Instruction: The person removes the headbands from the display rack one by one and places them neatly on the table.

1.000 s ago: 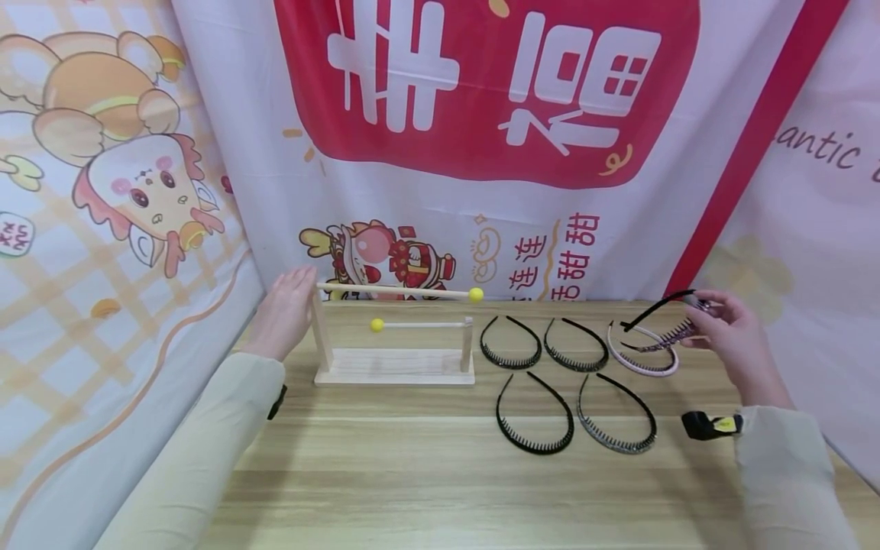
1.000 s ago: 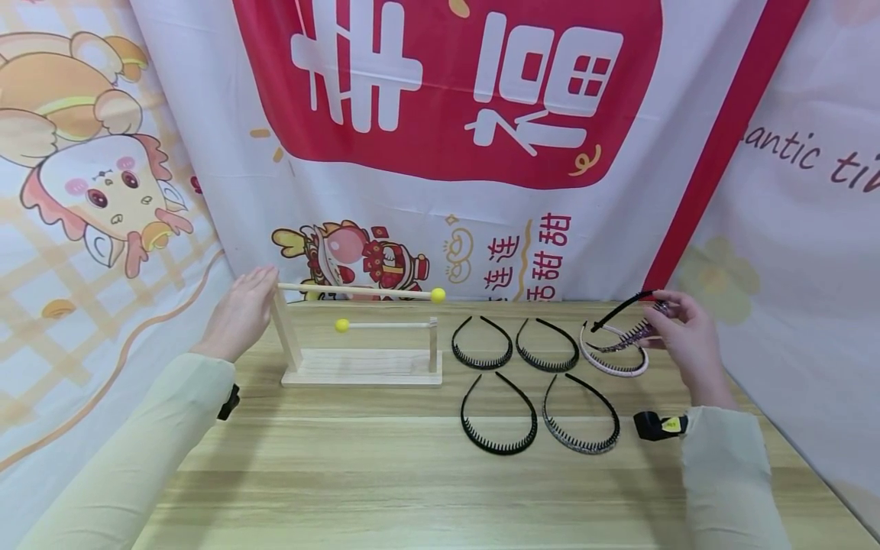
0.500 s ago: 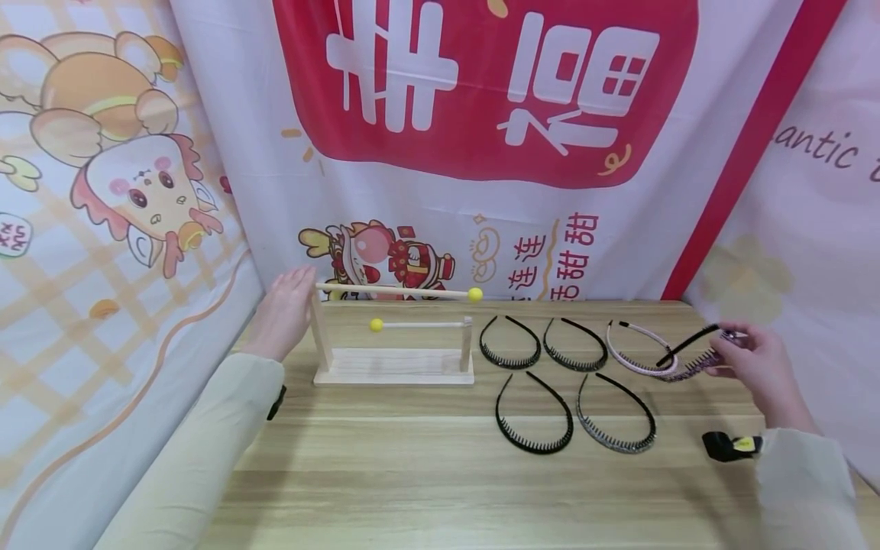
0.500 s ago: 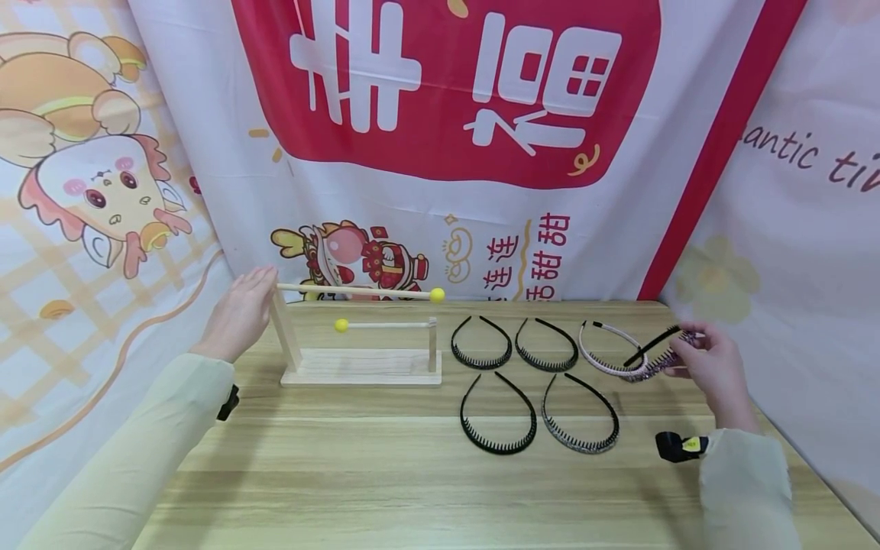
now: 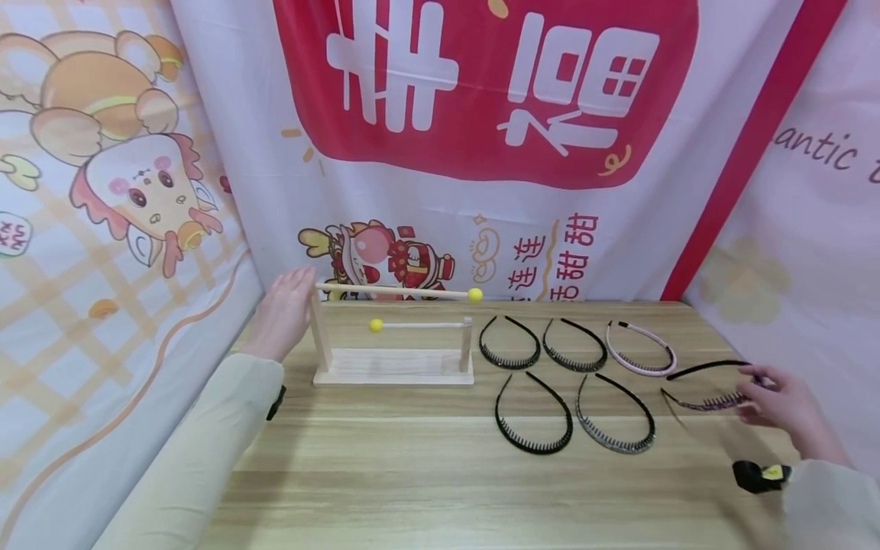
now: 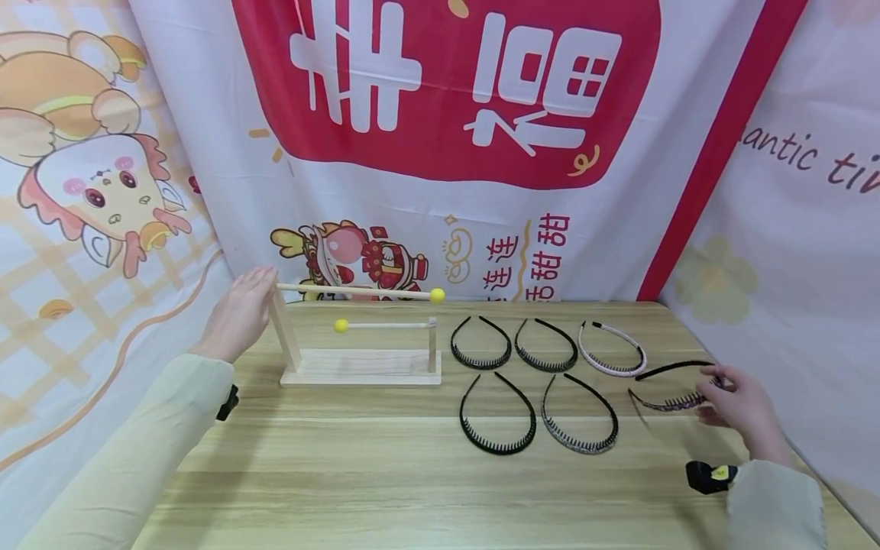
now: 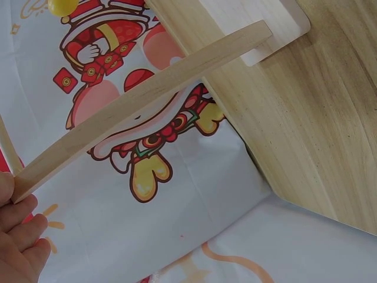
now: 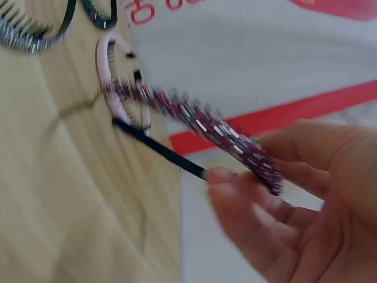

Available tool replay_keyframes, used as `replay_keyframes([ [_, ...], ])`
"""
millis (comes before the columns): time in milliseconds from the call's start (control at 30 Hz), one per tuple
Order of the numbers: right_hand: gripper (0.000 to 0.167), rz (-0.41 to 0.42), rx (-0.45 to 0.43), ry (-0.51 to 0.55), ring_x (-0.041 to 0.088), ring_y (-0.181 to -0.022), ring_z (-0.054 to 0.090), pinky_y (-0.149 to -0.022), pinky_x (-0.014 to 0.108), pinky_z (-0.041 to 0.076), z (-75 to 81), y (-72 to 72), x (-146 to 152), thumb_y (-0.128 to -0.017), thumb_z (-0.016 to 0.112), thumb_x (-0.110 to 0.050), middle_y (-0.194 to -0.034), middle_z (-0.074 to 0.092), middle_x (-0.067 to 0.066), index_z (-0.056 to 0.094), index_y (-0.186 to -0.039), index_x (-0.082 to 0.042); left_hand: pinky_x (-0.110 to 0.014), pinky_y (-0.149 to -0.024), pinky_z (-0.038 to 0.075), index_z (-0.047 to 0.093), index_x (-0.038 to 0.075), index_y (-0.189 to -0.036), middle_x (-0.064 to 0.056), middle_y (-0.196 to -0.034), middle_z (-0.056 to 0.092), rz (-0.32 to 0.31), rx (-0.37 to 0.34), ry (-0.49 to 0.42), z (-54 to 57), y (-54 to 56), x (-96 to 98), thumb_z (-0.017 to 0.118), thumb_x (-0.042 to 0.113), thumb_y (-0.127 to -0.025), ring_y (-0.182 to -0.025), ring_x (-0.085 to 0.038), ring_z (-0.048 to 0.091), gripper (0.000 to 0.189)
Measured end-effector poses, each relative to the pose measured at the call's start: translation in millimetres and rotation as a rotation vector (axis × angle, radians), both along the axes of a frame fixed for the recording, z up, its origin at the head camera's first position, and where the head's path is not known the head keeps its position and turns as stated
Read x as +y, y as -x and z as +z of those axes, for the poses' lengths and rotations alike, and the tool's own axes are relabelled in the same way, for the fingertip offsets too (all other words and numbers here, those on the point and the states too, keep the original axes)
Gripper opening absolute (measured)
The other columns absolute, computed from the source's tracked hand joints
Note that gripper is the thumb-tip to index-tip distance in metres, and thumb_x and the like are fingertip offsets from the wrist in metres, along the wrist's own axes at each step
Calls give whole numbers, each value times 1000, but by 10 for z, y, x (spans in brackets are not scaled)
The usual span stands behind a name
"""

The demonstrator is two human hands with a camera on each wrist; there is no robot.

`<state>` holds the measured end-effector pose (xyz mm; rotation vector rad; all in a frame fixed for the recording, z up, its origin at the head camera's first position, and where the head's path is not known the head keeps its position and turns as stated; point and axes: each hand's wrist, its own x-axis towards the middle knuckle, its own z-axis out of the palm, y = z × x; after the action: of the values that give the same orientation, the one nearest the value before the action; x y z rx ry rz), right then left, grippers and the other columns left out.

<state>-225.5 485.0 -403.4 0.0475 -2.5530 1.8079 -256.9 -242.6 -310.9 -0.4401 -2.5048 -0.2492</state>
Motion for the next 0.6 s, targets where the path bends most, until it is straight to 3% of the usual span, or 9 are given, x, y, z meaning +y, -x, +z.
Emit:
replay_keyframes([
  [33,22,1,-49,-55,22,-64,65,-58,37,57,12,-43,12,-93,55,-15,-78,57,6,59,-113,-8,-49,-108,22,41,-14,-129,-30,-130,42,1,1,-2,2,0,1,46,-4,-91,-121,-44,39,39],
  [100,10,18,-143,-63,23,-65,65,-60,37,57,27,-113,30,-94,55,-18,-78,58,6,63,-98,-20,-50,-108,22,41,-14,-128,-31,-130,43,1,7,-4,10,-6,5,47,-5,-91,-121,-44,39,39],
  [200,10,84,-283,-130,21,-67,64,-64,36,57,77,-221,-7,-96,51,-23,-80,59,8,61,-93,-21,-50,-107,23,41,-14,-128,-30,-129,44,-4,16,-11,19,-14,13,47,-5,-91,-120,-44,39,39],
  [300,17,206,-353,-163,19,-68,63,-62,33,57,53,-287,-31,-98,46,-21,-81,59,7,58,-93,-10,-50,-107,23,42,-14,-128,-31,-129,44,-8,20,-11,18,-15,18,48,-5,-91,-120,-44,40,39],
  [467,16,426,-413,8,16,-66,62,-58,27,55,-111,-287,-34,-98,43,-14,-82,63,9,52,-94,0,-51,-107,23,42,-14,-128,-31,-128,44,-10,23,-6,1,-6,13,49,-5,-90,-119,-45,40,40],
  [600,23,493,-488,127,14,-65,61,-56,22,52,-209,-276,-52,-98,42,-12,-80,63,10,44,-99,11,-51,-107,23,42,-14,-128,-31,-128,44,-10,24,-6,-3,3,8,49,-5,-90,-119,-45,40,39],
])
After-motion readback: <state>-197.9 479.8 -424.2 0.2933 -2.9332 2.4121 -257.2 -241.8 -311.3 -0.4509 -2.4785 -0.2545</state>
